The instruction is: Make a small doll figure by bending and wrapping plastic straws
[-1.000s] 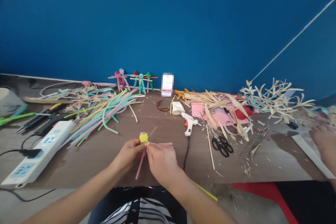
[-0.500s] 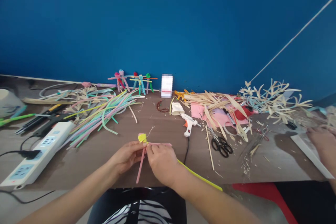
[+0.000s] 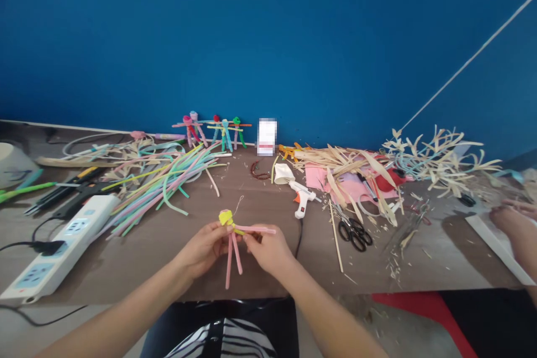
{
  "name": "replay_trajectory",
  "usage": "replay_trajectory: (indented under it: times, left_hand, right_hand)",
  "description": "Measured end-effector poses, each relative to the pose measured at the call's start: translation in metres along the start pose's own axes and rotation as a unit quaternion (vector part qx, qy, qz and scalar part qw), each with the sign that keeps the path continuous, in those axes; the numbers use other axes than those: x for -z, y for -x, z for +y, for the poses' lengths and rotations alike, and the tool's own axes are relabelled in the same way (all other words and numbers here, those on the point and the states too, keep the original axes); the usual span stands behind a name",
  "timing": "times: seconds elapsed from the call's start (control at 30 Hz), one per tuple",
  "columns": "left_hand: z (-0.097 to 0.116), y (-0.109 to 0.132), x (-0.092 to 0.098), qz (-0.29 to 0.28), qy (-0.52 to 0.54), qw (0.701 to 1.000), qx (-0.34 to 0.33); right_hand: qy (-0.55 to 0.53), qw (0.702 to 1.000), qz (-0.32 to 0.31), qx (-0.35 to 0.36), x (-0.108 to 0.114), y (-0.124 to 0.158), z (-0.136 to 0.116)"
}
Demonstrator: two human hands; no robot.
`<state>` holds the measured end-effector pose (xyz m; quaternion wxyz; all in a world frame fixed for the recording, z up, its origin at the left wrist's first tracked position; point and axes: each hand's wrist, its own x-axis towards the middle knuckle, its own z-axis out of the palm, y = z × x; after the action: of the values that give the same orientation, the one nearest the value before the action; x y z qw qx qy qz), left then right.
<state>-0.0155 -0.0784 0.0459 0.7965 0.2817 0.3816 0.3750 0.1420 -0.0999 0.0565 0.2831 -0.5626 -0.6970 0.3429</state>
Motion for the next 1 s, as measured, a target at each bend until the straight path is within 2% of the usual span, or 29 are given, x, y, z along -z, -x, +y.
replay_trajectory:
  times: [0.1, 0.2, 0.33, 0.43, 0.5, 0.6, 0.73, 0.83, 0.93, 1.0]
  left_hand:
    - [0.003, 0.002, 0.003, -0.025, -0.033, 0.999, 0.016]
    - [0.005, 0.002, 0.006, -0.046, -0.051, 0.997, 0.028]
    - [0.005, 0.002, 0.007, -0.07, -0.091, 0.993, 0.028]
    - [0.003, 0.0, 0.008, -0.075, -0.146, 0.986, 0.02]
    - [0.0, -0.001, 0.01, -0.049, -0.185, 0.982, 0.0]
    - [-0.005, -0.003, 0.013, 0.012, -0.249, 0.967, -0.05]
    - [-0.012, -0.005, 0.013, 0.068, -0.313, 0.939, -0.121]
    - [-0.015, -0.005, 0.01, 0.098, -0.258, 0.952, -0.136]
    - [-0.017, -0.005, 0.007, 0.08, -0.123, 0.984, -0.104]
    - [-0.018, -0.006, 0.007, 0.065, -0.038, 0.995, -0.07]
  right_hand:
    - [-0.126, 0.99, -0.036, -0.054, 0.005, -0.007, 0.007]
    - [-0.227, 0.965, -0.087, -0.097, 0.009, -0.012, 0.01]
    - [-0.319, 0.925, -0.155, -0.137, 0.011, -0.016, 0.011]
    - [-0.345, 0.913, -0.152, -0.155, 0.01, -0.019, 0.01]
    - [-0.306, 0.93, -0.125, -0.159, 0.01, -0.02, 0.008]
    - [-0.186, 0.969, -0.09, -0.136, 0.009, -0.017, 0.001]
    - [0.013, 0.995, -0.08, -0.054, 0.008, -0.005, -0.016]
    - [0.168, 0.984, -0.048, 0.035, 0.003, 0.006, -0.029]
    - [0.271, 0.958, -0.038, 0.081, -0.007, 0.014, -0.031]
    - [0.327, 0.94, -0.042, 0.088, -0.014, 0.018, -0.028]
